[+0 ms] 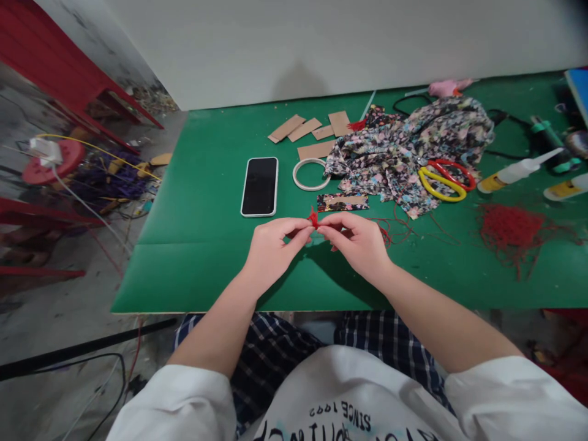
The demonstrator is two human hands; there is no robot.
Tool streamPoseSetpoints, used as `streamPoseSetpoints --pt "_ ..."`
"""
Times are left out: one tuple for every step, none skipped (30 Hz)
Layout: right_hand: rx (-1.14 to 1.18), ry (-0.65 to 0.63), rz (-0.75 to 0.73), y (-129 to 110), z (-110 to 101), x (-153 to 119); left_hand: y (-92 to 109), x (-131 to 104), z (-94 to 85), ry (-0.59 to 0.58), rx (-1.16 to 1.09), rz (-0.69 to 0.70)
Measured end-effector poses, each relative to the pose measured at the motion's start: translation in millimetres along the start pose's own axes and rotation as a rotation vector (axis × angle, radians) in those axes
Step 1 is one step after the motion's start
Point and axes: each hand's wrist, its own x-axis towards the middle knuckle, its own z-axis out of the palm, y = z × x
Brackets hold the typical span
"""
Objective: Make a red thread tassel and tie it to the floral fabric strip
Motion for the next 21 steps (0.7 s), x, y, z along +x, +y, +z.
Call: streamPoseSetpoints --pt "0.007 0.001 0.005 0.2 0.3 0.1 0.1 -0.1 -0.1 -0.002 0.020 0.012" --pt "0.009 0.001 0.010 0.2 0.6 0.2 0.0 -0.2 -0.1 -0.003 0.036 0.022" --pt "0.009 0.001 0.016 0.0 0.7 0.4 -0.1 -0.2 -0.1 -0.004 0.044 0.027" --pt "0.007 0.000 0.022 -0.4 0.7 0.5 -0.2 -0.2 0.0 -0.004 0.044 0.026" --pt "0.006 -0.003 0.028 -1.0 0.7 0.6 -0.3 -0.2 0.2 -0.006 0.038 0.020" --pt "0.006 -0.008 0.033 -1.5 0.6 0.8 -0.4 -0.1 0.4 -0.008 0.028 0.009" --pt "0.007 -0.015 0.039 -2.1 0.5 0.9 -0.4 0.0 0.7 -0.013 0.017 -0.004" --pt "0.010 -0.025 0.046 -2.5 0.4 1.1 -0.3 0.1 0.9 -0.017 0.007 -0.018" --pt "0.013 -0.034 0.052 -2.9 0.2 1.3 -0.1 0.2 1.1 -0.021 -0.001 -0.028" --pt "0.016 -0.043 0.060 -3.1 0.1 1.5 0.2 0.3 1.2 -0.024 -0.008 -0.036" --pt "0.020 -0.051 0.068 -3.2 0.0 1.7 0.5 0.5 1.3 -0.027 -0.016 -0.041" --pt "0.026 -0.060 0.078 -3.2 -0.1 1.9 0.8 0.7 1.4 -0.031 -0.026 -0.047" --pt "0.032 -0.069 0.090 -3.1 -0.2 2.2 1.0 1.0 1.4 -0.038 -0.040 -0.054" --pt "0.039 -0.077 0.103 -2.8 -0.4 2.4 1.1 1.4 1.4 -0.045 -0.057 -0.062" --pt "0.047 -0.086 0.118 -2.6 -0.6 2.7 1.1 1.8 1.4 -0.052 -0.075 -0.074" --pt "0.054 -0.096 0.134 -2.2 -0.8 2.9 0.9 2.2 1.3 -0.059 -0.092 -0.087" --pt "0.062 -0.107 0.149 -1.8 -1.0 3.1 0.7 2.6 1.3 -0.064 -0.108 -0.100" --pt "0.072 -0.117 0.163 -1.4 -1.2 3.3 0.4 3.0 1.4 -0.069 -0.124 -0.113" --pt "0.085 -0.128 0.175 -0.9 -1.4 3.5 0.0 3.4 1.4 -0.071 -0.139 -0.125" --pt "0.103 -0.139 0.185 -0.4 -1.5 3.7 -0.4 3.7 1.5 -0.072 -0.155 -0.137" --pt "0.126 -0.149 0.193 0.1 -1.6 4.0 -0.9 4.1 1.6 -0.075 -0.171 -0.146"
